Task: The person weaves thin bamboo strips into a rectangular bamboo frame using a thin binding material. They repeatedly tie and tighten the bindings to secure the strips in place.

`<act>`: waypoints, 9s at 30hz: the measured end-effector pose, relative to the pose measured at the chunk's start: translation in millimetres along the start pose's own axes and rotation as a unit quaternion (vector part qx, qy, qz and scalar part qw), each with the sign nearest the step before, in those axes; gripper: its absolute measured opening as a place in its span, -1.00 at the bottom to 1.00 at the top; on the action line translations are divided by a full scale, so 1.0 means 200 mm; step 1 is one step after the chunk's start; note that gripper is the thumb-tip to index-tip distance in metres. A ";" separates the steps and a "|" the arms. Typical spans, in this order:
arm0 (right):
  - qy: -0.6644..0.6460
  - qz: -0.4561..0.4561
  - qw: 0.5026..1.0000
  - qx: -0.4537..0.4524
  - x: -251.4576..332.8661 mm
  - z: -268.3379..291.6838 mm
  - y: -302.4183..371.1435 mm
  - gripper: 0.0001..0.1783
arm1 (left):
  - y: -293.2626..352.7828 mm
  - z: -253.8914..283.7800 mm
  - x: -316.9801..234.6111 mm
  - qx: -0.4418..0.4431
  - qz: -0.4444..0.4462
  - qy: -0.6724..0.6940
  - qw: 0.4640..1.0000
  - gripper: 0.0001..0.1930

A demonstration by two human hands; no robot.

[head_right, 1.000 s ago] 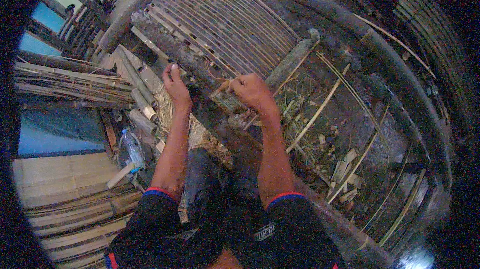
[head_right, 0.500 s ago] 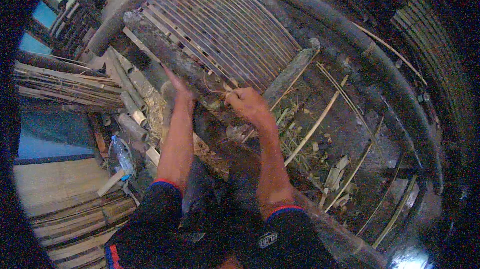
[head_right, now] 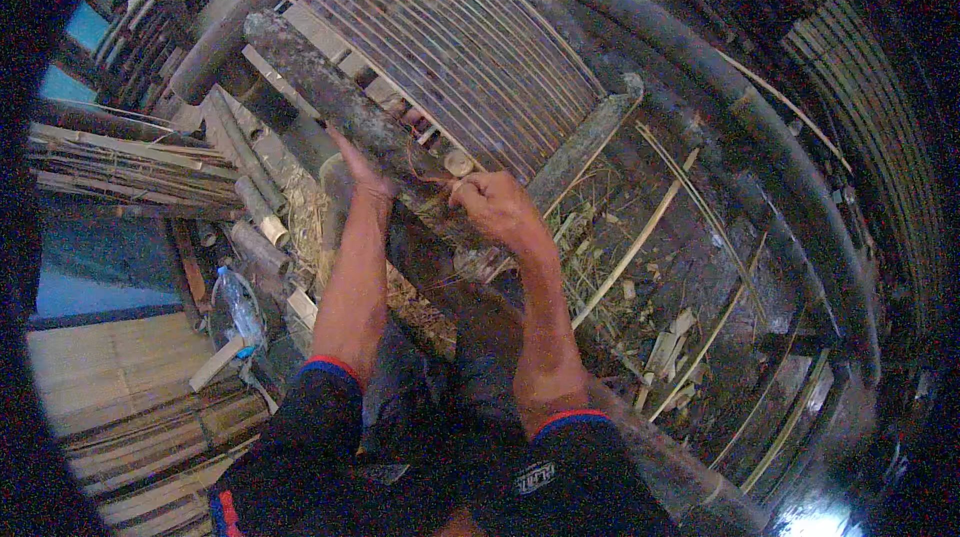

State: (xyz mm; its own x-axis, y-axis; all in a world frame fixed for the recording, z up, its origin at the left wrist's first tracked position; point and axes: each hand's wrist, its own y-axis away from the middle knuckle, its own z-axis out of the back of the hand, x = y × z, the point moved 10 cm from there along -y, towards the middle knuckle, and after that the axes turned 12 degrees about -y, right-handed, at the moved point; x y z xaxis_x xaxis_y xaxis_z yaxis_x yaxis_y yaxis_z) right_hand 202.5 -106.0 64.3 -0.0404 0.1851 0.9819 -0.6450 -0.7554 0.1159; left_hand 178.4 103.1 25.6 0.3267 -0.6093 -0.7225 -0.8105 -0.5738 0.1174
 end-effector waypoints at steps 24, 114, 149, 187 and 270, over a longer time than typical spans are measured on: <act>-0.302 0.351 0.882 -0.092 0.46 0.05 0.17 -0.71 | 0.21 0.04 0.09 -0.092 -0.020 -0.085 0.992 -0.28; -0.272 -0.022 0.959 -0.075 -0.14 -0.15 1.15 -0.72 | 0.55 0.03 -0.05 -0.213 -0.097 -0.330 0.915 -0.47; 0.669 -0.258 0.456 -0.528 0.29 1.93 2.98 -0.61 | 1.75 0.84 -0.03 -0.203 0.049 -0.438 0.874 -0.65; 0.269 0.263 0.852 0.364 -0.20 -1.61 1.17 -0.82 | 3.33 2.60 0.65 -0.619 0.143 -0.460 0.621 -0.60; -0.190 -0.132 0.925 0.302 -0.37 -1.96 1.10 -0.72 | 2.64 1.19 -0.31 -0.420 -0.075 -0.309 0.850 -0.70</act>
State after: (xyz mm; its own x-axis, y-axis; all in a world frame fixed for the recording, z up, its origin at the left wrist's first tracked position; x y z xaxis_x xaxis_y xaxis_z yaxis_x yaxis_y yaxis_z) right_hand -236.2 -40.0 -40.6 0.4024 0.2648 0.8763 -0.0465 -0.9501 0.3084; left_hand -385.1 -31.9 -30.1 -0.1329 -0.2390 -0.9619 -0.0650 -0.9663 0.2491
